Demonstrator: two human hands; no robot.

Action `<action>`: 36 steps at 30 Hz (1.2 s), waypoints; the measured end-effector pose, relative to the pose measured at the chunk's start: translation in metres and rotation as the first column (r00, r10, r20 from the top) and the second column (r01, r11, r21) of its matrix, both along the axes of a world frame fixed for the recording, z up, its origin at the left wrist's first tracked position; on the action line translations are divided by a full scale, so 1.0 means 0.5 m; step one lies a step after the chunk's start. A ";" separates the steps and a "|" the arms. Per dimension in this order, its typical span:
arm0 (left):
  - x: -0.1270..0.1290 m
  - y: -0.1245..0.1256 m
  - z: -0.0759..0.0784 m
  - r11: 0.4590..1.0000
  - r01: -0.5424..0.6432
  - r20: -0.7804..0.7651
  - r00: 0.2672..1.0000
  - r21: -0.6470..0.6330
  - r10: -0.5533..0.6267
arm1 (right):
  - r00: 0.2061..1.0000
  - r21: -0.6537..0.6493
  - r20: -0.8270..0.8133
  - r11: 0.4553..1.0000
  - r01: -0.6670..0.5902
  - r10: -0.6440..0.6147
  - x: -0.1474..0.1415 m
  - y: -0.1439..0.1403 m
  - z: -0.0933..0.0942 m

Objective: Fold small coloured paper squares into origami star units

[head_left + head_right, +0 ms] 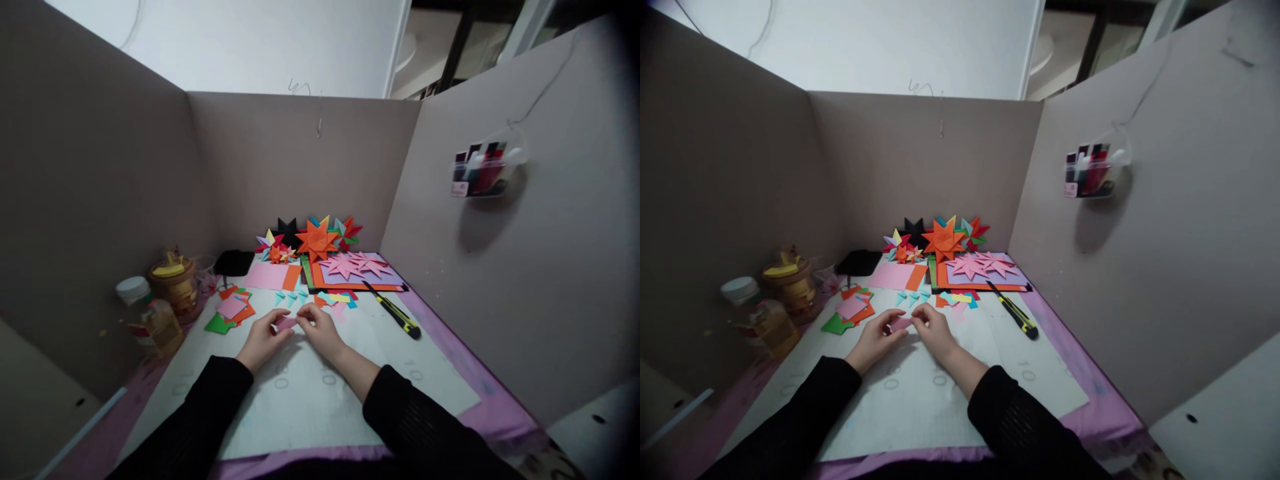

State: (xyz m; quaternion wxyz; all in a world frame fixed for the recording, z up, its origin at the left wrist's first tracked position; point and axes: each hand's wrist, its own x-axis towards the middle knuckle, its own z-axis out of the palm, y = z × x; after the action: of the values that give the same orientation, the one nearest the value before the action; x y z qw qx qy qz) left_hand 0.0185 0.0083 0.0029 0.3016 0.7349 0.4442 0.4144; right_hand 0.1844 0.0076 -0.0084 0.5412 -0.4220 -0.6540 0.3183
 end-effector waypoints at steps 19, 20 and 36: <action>0.000 0.003 -0.001 0.998 -0.056 0.009 0.998 0.020 0.056 | 0.990 -0.011 0.138 1.000 0.007 -0.005 0.003 0.006 -0.009; -0.001 0.003 -0.002 0.999 -0.050 0.008 0.999 0.022 0.050 | 0.988 0.001 0.153 1.000 0.001 -0.001 0.004 0.005 -0.008; -0.004 0.010 -0.023 0.997 -0.064 0.022 0.998 0.039 0.063 | 0.971 0.057 0.239 0.998 -0.004 -0.010 0.005 0.013 -0.019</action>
State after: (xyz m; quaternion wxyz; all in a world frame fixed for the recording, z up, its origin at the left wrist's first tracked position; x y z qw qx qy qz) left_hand 0.0163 0.0133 -0.0086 0.2781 0.7221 0.4557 0.4400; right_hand 0.1867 0.0143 -0.0177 0.4707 -0.4428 -0.7226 0.2455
